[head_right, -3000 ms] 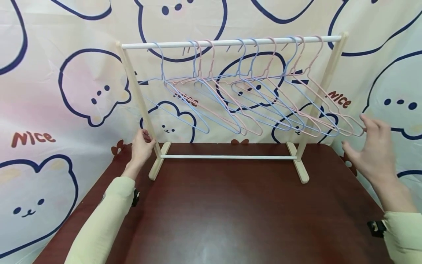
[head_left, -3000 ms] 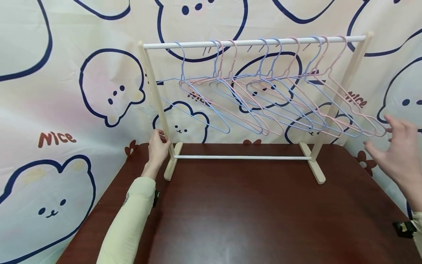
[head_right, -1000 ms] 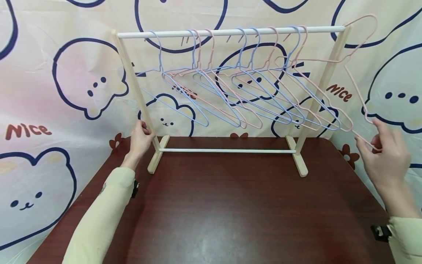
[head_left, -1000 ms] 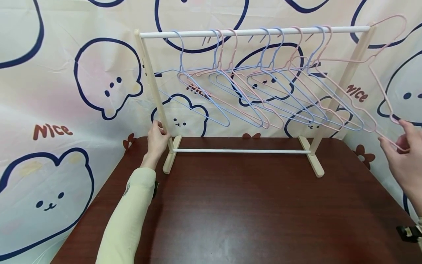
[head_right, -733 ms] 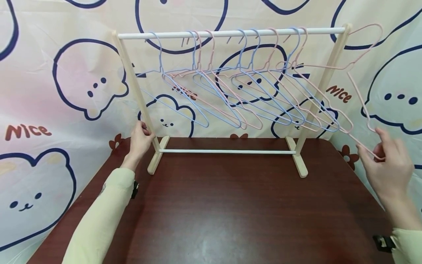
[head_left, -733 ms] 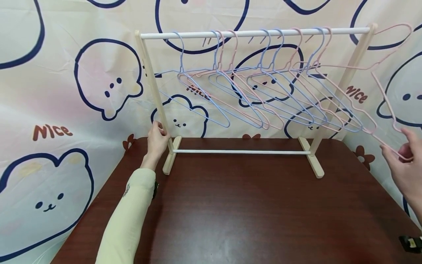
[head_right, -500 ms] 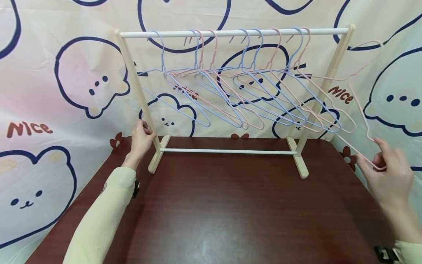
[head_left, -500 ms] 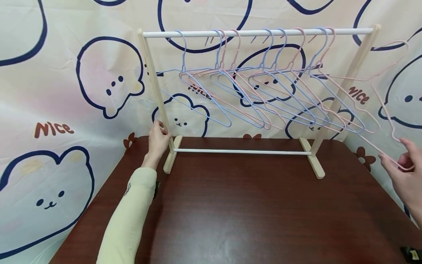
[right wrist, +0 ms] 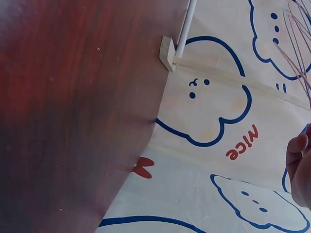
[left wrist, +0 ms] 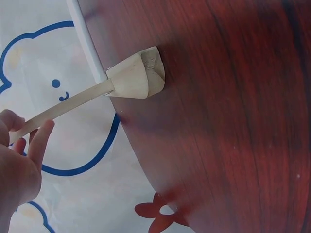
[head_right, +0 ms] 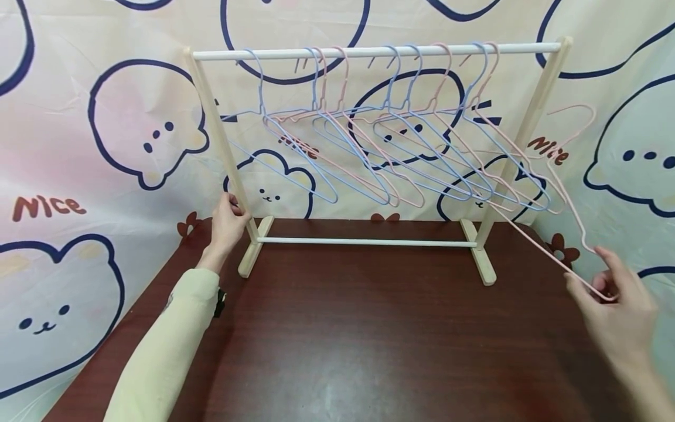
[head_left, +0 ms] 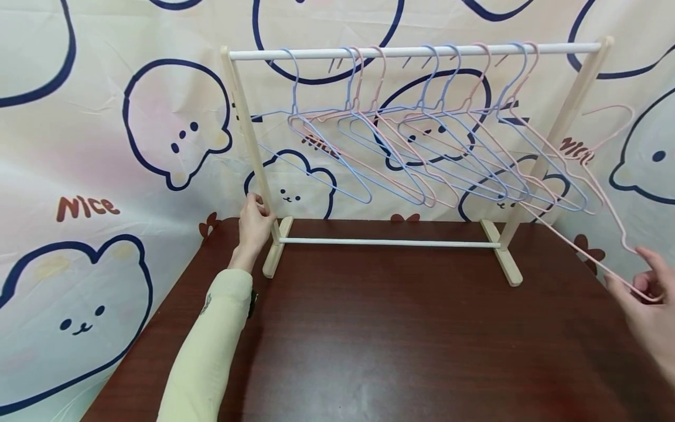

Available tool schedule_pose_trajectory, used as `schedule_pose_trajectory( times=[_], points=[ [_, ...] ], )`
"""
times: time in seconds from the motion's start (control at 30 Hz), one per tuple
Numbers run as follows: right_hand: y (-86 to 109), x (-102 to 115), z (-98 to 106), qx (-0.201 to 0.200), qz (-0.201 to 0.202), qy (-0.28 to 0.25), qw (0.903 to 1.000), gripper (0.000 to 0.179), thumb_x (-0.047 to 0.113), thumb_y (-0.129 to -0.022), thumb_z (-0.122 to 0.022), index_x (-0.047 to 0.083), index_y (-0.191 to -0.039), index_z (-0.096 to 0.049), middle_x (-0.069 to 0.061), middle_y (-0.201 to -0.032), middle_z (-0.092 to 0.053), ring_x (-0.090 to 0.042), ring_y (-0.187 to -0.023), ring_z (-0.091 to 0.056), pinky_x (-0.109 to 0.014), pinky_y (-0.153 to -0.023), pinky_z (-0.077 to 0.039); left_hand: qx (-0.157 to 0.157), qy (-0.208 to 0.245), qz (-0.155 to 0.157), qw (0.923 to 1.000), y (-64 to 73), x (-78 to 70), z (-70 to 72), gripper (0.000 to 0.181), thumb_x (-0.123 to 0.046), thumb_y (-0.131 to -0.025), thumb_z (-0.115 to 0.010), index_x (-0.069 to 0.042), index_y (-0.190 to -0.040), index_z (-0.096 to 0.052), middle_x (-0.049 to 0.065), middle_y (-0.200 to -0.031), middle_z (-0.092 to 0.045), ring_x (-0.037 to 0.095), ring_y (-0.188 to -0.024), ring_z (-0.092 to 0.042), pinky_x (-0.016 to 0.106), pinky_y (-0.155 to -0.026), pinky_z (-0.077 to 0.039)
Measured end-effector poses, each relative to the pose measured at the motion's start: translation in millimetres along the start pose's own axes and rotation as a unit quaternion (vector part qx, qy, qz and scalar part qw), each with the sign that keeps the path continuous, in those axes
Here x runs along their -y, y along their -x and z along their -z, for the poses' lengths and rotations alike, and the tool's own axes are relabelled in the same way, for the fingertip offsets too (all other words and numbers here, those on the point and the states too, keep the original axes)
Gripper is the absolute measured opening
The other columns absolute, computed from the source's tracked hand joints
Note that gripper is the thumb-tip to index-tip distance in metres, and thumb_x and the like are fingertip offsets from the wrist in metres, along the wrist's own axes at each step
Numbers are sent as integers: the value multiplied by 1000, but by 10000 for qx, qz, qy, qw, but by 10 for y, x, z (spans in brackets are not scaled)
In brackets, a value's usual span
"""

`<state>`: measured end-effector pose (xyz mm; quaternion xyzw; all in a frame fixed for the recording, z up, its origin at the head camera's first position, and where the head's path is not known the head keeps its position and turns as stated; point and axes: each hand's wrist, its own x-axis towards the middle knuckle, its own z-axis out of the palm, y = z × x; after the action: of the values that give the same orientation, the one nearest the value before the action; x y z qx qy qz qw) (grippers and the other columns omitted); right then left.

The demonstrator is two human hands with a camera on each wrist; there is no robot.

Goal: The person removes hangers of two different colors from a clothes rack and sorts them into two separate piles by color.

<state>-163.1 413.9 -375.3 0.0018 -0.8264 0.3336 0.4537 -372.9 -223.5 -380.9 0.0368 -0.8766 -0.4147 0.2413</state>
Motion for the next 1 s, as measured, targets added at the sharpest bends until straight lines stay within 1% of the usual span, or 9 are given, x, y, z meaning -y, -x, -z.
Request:
schedule_pose_trajectory(
  times=[0.03, 0.17, 0.27, 0.37, 0.47, 0.6, 0.7, 0.8, 1.0],
  points=[
    [16, 5, 9, 18, -55, -3, 10000, 58, -7, -82, -69, 7, -138, -58, 22, -71, -36, 9, -55, -28, -10, -47, -21, -11, 4, 4, 10000, 0, -1, -1, 32, -3, -89, -61, -2, -116, -45, 21, -102, -61, 36, -94, -64, 51, -80, -56],
    [87, 31, 40, 113, -247, 410, 9988, 64, -5, -82, -69, 15, -141, -56, 22, -73, -33, 9, -58, -27, -8, -49, -22, -37, 8, 8, 10000, 0, -12, -3, 32, -3, -89, -62, -2, -115, -44, 21, -102, -62, 37, -94, -64, 51, -80, -56],
    [137, 45, 43, 185, -375, 482, 9980, 63, -3, -82, -69, 17, -141, -56, 21, -72, -33, 8, -56, -27, -10, -47, -22, -30, 6, 8, 10000, -6, -8, -7, 32, -3, -89, -61, -2, -116, -45, 21, -102, -62, 37, -94, -64, 52, -80, -56],
    [183, 54, 34, 264, -384, 312, 9984, 63, -5, -80, -71, 19, -136, -59, 18, -68, -33, 7, -51, -26, -15, -43, -21, -37, 5, 14, 10000, -9, 2, -14, 32, -3, -89, -61, -2, -116, -45, 21, -102, -62, 37, -93, -65, 51, -80, -56],
    [239, 61, 26, 297, -415, -67, 9987, 66, -10, -76, -71, 24, -132, -61, 17, -65, -34, 6, -49, -27, -17, -41, -21, -45, -4, 12, 10000, -8, 10, -21, 32, -4, -89, -62, -3, -116, -45, 21, -102, -62, 37, -93, -65, 51, -80, -56],
    [312, 59, 11, 243, -587, -551, 9965, 67, -16, -73, -68, 20, -128, -64, 16, -63, -35, 5, -46, -28, -18, -39, -20, -44, -15, -4, 10000, 2, 16, -25, 32, -4, -89, -61, -3, -116, -44, 21, -101, -62, 37, -92, -65, 51, -79, -56],
    [357, 52, 2, 259, -693, -680, 9949, 64, -19, -71, -67, 13, -127, -65, 15, -62, -33, 4, -46, -27, -20, -40, -20, -72, 7, -54, 10000, 8, 14, -22, 33, -4, -89, -61, -2, -117, -44, 21, -100, -62, 36, -90, -65, 50, -79, -56],
    [405, 45, 1, 272, -724, -798, 9938, 62, -20, -71, -66, 11, -125, -66, 14, -61, -31, 1, -47, -25, -23, -41, -18, -76, 52, -126, 9999, 14, 6, -21, 33, -5, -89, -62, -2, -117, -44, 22, -99, -62, 36, -89, -65, 50, -77, -55],
    [487, 89, 26, 317, -862, -843, 9922, 67, -23, -71, -64, 20, -122, -64, 10, -63, -24, -4, -47, -23, -24, -42, -16, -39, 61, -147, 9999, 19, -5, -12, 33, -6, -89, -61, -1, -116, -44, 22, -98, -63, 36, -87, -65, 49, -75, -55]
  ],
)
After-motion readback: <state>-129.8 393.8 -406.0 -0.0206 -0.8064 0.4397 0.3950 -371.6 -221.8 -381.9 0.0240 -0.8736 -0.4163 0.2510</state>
